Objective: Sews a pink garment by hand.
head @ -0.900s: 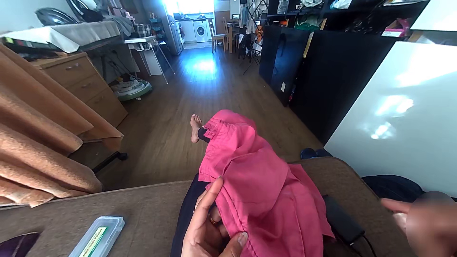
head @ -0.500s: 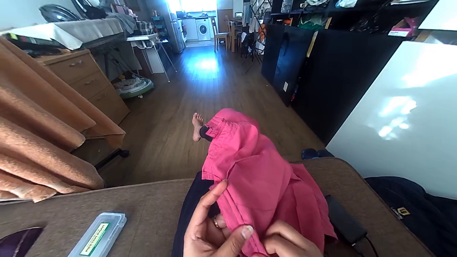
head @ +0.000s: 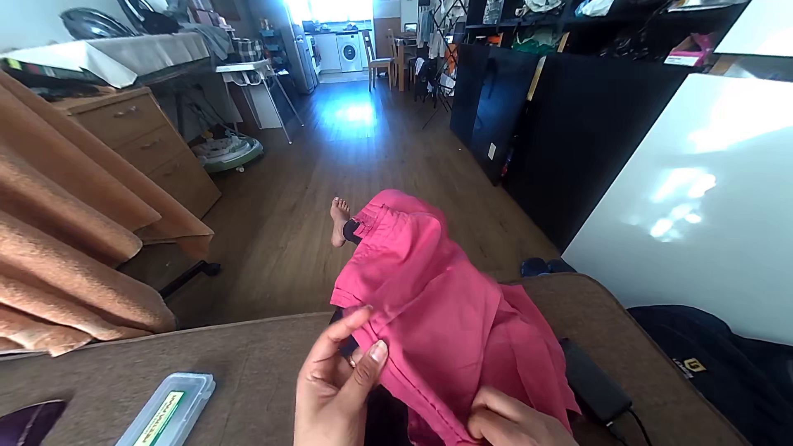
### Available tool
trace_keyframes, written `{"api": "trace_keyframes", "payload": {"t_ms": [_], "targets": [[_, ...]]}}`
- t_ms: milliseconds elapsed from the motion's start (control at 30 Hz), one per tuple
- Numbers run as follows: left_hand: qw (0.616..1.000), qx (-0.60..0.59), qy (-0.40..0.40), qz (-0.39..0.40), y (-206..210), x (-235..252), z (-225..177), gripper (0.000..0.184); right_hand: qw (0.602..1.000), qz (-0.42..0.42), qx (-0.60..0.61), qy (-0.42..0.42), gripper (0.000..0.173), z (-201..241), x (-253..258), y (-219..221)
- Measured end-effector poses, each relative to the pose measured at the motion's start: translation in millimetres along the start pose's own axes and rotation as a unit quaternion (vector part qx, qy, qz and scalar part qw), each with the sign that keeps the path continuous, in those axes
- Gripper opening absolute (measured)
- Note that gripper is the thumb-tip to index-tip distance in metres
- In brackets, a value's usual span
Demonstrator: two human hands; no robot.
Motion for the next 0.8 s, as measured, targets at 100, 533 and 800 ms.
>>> {"api": "trace_keyframes", "payload": {"t_ms": [100, 533, 800], "targets": [[0.997, 0.019, -0.024, 0.072, 8.2, -3.0, 3.6, 0.035, 1.0, 0.021, 0.009, 0.006, 0.024, -8.0, -6.7, -11.4], [0.982, 0.061, 0.059, 0.17, 50.9, -14.6, -25.3, 0.057, 0.936, -0.256, 0.198, -0.135, 0.014, 47.8, 9.9, -53.3], [0.981, -0.007, -0.07, 0.18, 39.8, -17.9, 16.6, 0.041, 0.94, -0.257, 0.197, -0.108, 0.009, 29.6, 8.9, -26.3]]}}
Point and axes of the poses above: each hand's wrist, its own x-axis towards the middle knuckle, its own y-axis out of the palm, z = x × y, the point moved 9 cm from there along x, towards the middle knuckle, and after that the axes turned 14 degrees about -y, right-handed, at the moved point
